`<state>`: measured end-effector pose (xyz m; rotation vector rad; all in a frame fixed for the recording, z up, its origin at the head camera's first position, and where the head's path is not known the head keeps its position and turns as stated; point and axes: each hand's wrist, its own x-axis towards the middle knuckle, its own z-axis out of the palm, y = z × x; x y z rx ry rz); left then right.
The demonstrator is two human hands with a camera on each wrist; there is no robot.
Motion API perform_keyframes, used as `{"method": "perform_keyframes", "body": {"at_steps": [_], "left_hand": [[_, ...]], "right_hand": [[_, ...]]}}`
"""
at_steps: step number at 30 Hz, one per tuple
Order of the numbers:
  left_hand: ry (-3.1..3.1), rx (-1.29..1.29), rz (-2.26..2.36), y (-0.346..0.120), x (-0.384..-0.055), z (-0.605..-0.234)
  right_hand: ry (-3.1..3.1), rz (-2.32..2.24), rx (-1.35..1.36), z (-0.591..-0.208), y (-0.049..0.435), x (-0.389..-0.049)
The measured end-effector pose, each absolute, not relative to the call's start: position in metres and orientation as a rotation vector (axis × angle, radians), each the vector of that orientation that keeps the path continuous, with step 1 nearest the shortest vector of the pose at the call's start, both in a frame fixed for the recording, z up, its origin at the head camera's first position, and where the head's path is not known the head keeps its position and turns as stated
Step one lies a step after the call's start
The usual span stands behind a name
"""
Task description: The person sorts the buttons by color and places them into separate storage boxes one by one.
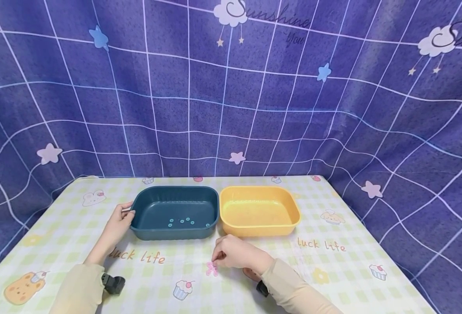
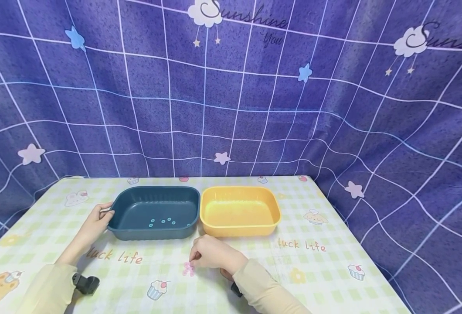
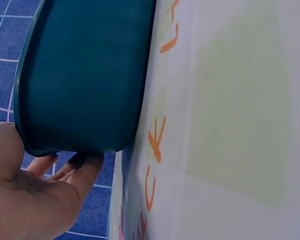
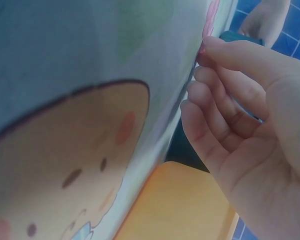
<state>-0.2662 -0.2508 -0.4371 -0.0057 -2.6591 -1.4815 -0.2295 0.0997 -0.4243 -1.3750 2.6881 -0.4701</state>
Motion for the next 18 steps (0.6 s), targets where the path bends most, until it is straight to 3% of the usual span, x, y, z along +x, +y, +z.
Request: {"method": "perform_keyframes", "body": {"at_steps": [18], "left_hand": [[-2.662, -0.006, -1.457, -0.2502, -0.2654, -0.4363]], "right_hand": [[2.655, -0.702, -1.39, -0.4225, 0.1071, -0.232]]}}
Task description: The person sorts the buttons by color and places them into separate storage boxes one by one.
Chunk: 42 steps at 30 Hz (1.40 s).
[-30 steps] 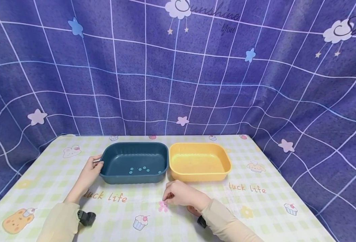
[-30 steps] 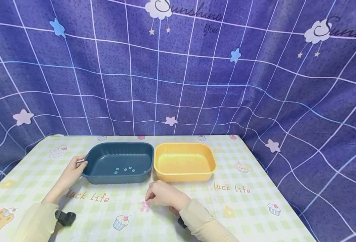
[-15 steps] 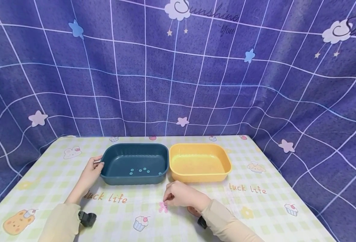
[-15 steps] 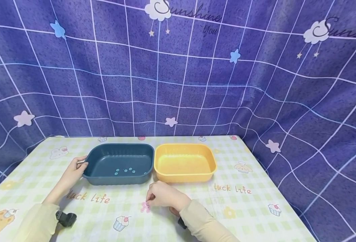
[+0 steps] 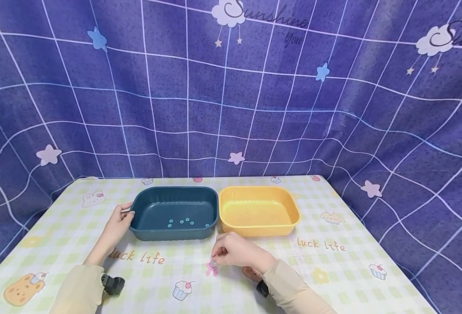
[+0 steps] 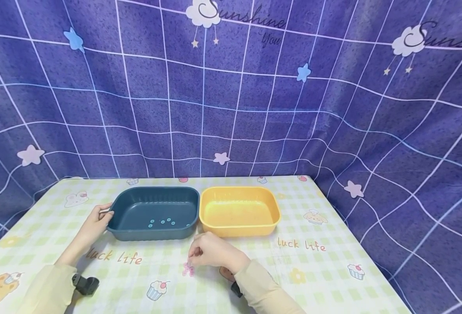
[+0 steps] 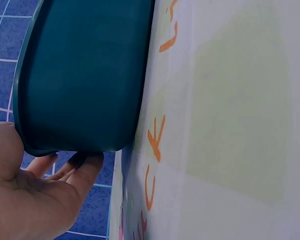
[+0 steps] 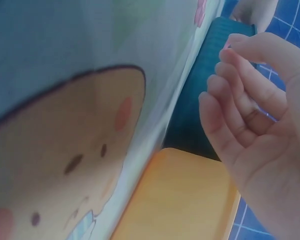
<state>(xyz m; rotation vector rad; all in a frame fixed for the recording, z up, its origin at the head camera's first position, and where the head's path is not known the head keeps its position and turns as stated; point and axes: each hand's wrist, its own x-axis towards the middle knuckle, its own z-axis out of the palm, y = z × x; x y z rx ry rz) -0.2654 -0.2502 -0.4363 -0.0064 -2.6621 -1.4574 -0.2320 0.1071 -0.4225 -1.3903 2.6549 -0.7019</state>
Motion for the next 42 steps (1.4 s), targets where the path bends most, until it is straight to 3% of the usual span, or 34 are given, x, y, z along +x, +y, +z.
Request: {"method": "perform_keyframes", "body": {"at_steps": [18, 42], "left_hand": [[-2.663, -0.013, -1.464, -0.251, -0.265, -0.434], [-2.659, -0.001, -1.491, -0.25, -0.266, -0.438]], "right_hand": [[2.657, -0.819, -1.338, -0.393, 0.108, -0.222], [2.785, -0.986, -1.366, -0.377, 0.127, -0.242]]}}
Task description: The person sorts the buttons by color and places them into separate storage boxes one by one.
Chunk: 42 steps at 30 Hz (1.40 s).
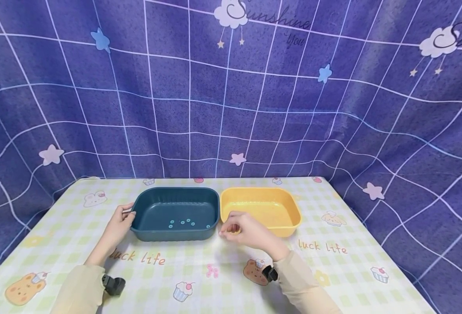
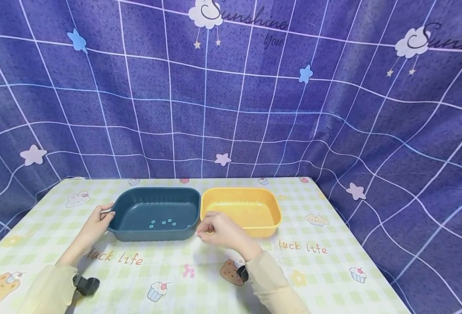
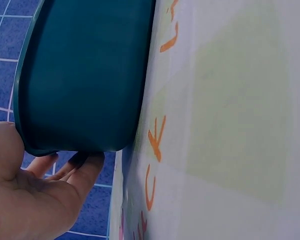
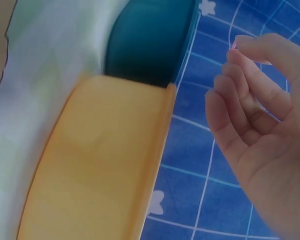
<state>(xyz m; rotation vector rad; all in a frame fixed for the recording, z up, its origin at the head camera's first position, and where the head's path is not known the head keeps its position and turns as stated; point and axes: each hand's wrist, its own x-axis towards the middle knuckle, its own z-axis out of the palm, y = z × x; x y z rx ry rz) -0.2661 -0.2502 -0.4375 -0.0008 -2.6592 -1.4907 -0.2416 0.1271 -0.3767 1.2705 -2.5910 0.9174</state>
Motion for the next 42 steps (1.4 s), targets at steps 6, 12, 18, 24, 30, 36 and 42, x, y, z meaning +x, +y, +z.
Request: {"method": "perform_keyframes", "body": {"at_steps": [6, 12, 18, 24, 30, 36, 42], "left_hand": [[-2.658, -0.011, -1.484, -0.251, -0.266, -0.438], [-2.659, 0.002, -1.474, -0.25, -0.265, -0.436], [-2.656, 0.006, -1.463, -0.25, -0.265, -0.436], [-2.64, 0.001, -1.462, -0.25, -0.265, -0.437], [-2.647, 0.018, -1.467, -0.25, -0.265, -0.438], [-2.641, 0.007, -1.466, -0.249, -0.264, -0.437], [-2.629, 0.002, -1.448, -0.249, -0.263, -0.437]], "right_hand": [[-2.591, 0.992, 1.223, -0.378, 0.134, -0.249], [-2.603, 1.007, 1.165, -0.379, 0.141, -0.257], [-2.652, 1.023, 1.051, -0.38, 0.148, -0.267], [-2.639, 1.054, 1.002, -0.383, 0.156, -0.276], [-2.623, 1.068, 0.97, -0.384, 0.164, -0.284], [-2.605, 1.08, 0.936, -0.387, 0.173, -0.293], [-2.619, 1.069, 0.893, -0.391, 0.179, -0.299]]}}
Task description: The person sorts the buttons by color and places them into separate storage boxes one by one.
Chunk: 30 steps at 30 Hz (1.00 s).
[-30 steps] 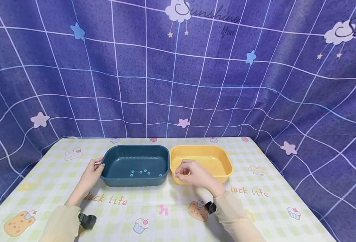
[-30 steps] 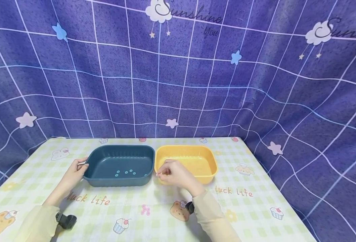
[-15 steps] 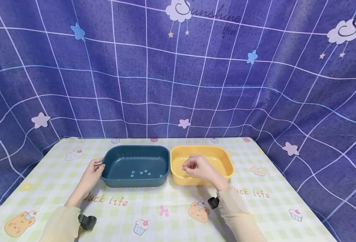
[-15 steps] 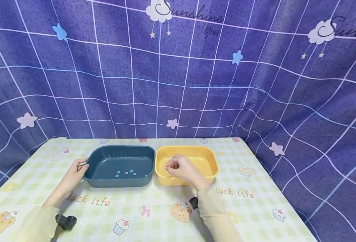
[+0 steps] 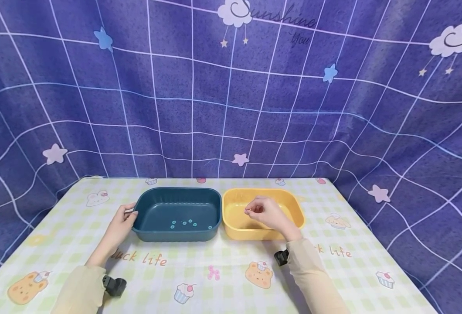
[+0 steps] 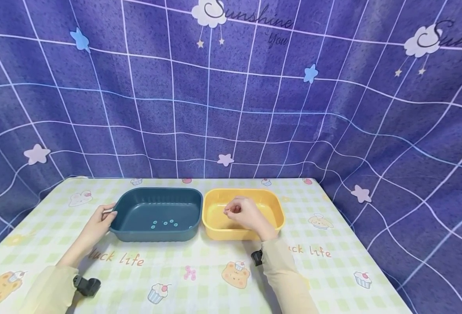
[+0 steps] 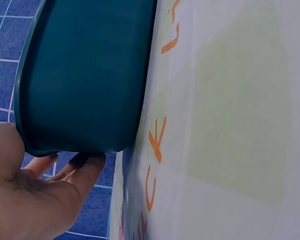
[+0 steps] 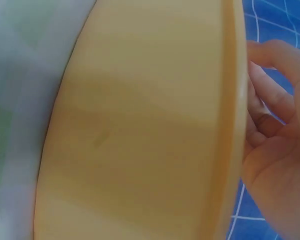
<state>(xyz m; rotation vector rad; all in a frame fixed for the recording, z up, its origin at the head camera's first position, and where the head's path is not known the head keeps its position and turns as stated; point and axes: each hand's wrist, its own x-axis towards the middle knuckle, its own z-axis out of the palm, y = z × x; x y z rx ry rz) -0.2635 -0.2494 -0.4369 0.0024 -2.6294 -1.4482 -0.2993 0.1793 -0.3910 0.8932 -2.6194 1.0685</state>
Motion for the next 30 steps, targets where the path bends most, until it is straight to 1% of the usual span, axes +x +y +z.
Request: {"method": "perform_keyframes", "body": {"at_steps": [14, 30], "left_hand": [[-2.606, -0.003, -1.491, -0.248, -0.264, -0.434], [-2.624, 0.006, -1.475, -0.249, -0.264, -0.436]], "right_hand": [[-2.674, 1.095, 0.766, -0.395, 0.19, -0.31], [-2.696, 1.035, 0.713, -0.403, 0.204, -0.319]]}}
